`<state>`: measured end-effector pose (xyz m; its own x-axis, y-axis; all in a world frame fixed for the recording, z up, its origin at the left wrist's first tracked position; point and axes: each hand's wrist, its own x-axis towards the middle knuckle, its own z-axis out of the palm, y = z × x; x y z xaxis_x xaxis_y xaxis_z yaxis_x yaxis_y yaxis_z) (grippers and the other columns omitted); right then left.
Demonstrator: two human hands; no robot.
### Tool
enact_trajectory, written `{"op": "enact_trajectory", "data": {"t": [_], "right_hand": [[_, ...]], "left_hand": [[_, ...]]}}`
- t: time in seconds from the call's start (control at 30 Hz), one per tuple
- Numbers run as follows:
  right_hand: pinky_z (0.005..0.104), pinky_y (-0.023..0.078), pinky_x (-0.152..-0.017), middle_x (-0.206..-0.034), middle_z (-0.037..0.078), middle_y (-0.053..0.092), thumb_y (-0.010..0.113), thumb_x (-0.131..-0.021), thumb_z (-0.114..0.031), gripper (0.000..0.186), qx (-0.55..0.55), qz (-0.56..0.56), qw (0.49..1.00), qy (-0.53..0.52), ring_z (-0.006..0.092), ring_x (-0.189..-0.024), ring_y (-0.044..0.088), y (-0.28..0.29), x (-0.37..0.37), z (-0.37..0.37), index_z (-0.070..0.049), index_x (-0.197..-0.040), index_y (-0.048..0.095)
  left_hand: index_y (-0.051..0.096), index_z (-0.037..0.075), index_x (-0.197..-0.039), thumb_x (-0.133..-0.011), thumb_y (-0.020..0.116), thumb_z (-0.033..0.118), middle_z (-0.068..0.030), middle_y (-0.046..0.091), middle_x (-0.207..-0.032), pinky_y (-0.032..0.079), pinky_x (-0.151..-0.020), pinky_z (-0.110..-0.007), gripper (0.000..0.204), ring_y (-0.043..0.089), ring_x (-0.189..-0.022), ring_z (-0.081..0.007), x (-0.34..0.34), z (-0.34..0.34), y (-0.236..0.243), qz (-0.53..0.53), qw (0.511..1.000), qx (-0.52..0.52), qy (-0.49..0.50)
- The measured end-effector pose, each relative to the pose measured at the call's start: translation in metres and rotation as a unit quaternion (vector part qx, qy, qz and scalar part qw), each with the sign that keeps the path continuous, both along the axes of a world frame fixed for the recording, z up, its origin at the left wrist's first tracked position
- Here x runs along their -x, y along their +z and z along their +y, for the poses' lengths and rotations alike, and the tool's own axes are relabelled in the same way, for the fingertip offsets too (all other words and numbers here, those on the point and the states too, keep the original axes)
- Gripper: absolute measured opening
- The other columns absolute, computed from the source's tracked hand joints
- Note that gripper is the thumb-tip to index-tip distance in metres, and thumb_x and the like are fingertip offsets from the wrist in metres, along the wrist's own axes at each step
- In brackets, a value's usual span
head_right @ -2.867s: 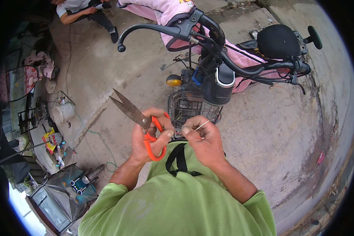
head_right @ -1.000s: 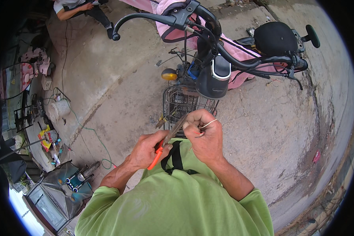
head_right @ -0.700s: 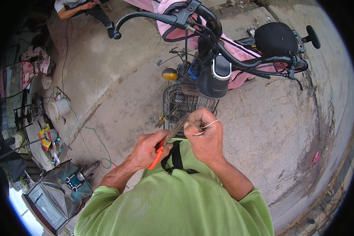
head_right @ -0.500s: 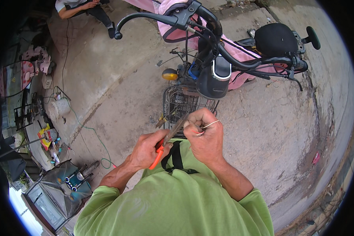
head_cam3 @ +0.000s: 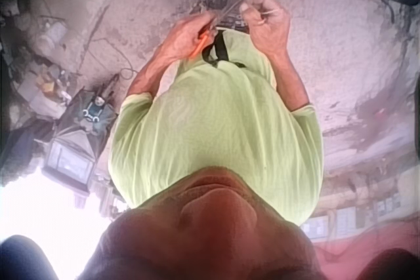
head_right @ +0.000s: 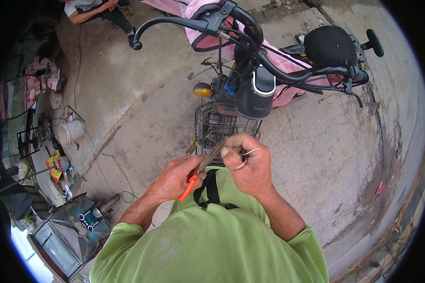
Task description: The person strips insulation from wires on an electric bicycle using pliers and scissors, then twists the exposed strands together. The work is performed at the front of the bike near the handlebars and basket.
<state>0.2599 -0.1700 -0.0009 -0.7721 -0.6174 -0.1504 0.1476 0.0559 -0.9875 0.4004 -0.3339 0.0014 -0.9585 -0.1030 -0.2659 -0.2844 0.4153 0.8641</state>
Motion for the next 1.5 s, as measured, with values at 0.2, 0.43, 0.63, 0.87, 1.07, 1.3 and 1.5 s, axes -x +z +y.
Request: {"op": "enact_trajectory", "data": {"t": [0.2,0.43,0.63,0.87,1.07,1.3,1.5], "right_hand": [[0.0236,0.037,-0.052,-0.064,-0.004,0.051,0.063,-0.087,-0.005,0.006,-0.018,0.019,1.0,0.0,0.0027,-0.06,0.042,0.0,0.001,-0.002,0.0,-0.085,0.06],[0.0237,0.033,-0.05,-0.06,-0.005,0.046,0.061,-0.085,-0.003,0.005,-0.036,0.008,0.999,-0.018,0.0022,-0.058,0.038,-0.003,0.0,-0.006,-0.001,-0.082,0.058],[0.0234,0.032,-0.05,-0.06,-0.005,0.045,0.061,-0.083,-0.002,0.005,-0.043,0.009,0.999,-0.025,0.0018,-0.058,0.037,-0.006,-0.001,-0.01,-0.001,-0.08,0.057],[0.0227,0.032,-0.051,-0.062,-0.006,0.045,0.061,-0.082,0.0,0.005,-0.061,0.006,0.998,-0.021,0.0014,-0.059,0.037,-0.003,-0.001,-0.012,-0.002,-0.081,0.057],[0.0216,0.032,-0.052,-0.066,-0.007,0.046,0.062,-0.083,0.003,0.006,-0.033,-0.028,0.998,-0.037,0.0011,-0.061,0.038,0.003,-0.002,-0.016,-0.001,-0.083,0.058],[0.0208,0.033,-0.054,-0.065,-0.008,0.044,0.063,-0.082,0.004,0.008,-0.02,0.016,0.999,-0.04,0.0008,-0.061,0.037,-0.004,-0.003,-0.012,-0.002,-0.084,0.059],[0.0207,0.033,-0.054,-0.064,-0.008,0.043,0.063,-0.08,0.005,0.009,-0.013,0.028,0.998,-0.052,0.0006,-0.06,0.036,-0.005,-0.003,-0.012,-0.002,-0.084,0.059]], "left_hand": [[0.059,0.002,-0.114,-0.077,0.064,0.0,-0.0143,0.055,-0.072,0.046,-0.058,-0.041,0.037,0.056,-0.062,-0.0325,-0.002,-0.001,-0.002,0.026,0.999,0.018,-0.007],[0.06,0.001,-0.112,-0.077,0.063,-0.001,-0.0158,0.058,-0.073,0.047,-0.058,-0.041,0.035,0.058,-0.063,-0.0341,-0.004,0.002,-0.008,0.057,0.997,0.053,0.022],[0.06,0.0,-0.111,-0.076,0.065,-0.001,-0.0168,0.058,-0.072,0.047,-0.057,-0.042,0.036,0.059,-0.063,-0.0352,-0.007,0.003,-0.011,0.078,0.992,0.087,0.038],[0.06,0.0,-0.112,-0.075,0.066,0.0,-0.0163,0.058,-0.072,0.047,-0.058,-0.042,0.037,0.059,-0.064,-0.0345,-0.005,0.001,-0.007,0.058,0.993,0.091,0.038],[0.057,0.001,-0.116,-0.079,0.066,0.003,-0.0146,0.056,-0.077,0.048,-0.065,-0.042,0.038,0.059,-0.071,-0.032,-0.004,0.002,-0.004,0.004,0.999,0.027,0.027],[0.055,0.001,-0.115,-0.081,0.066,0.003,-0.0149,0.056,-0.077,0.047,-0.065,-0.043,0.036,0.059,-0.072,-0.0331,-0.002,0.004,-0.004,0.016,0.999,0.034,0.006],[0.056,0.0,-0.112,-0.081,0.065,0.001,-0.0154,0.056,-0.073,0.046,-0.059,-0.043,0.032,0.058,-0.065,-0.0342,-0.004,0.008,-0.006,0.017,0.999,0.026,0.005]]}}
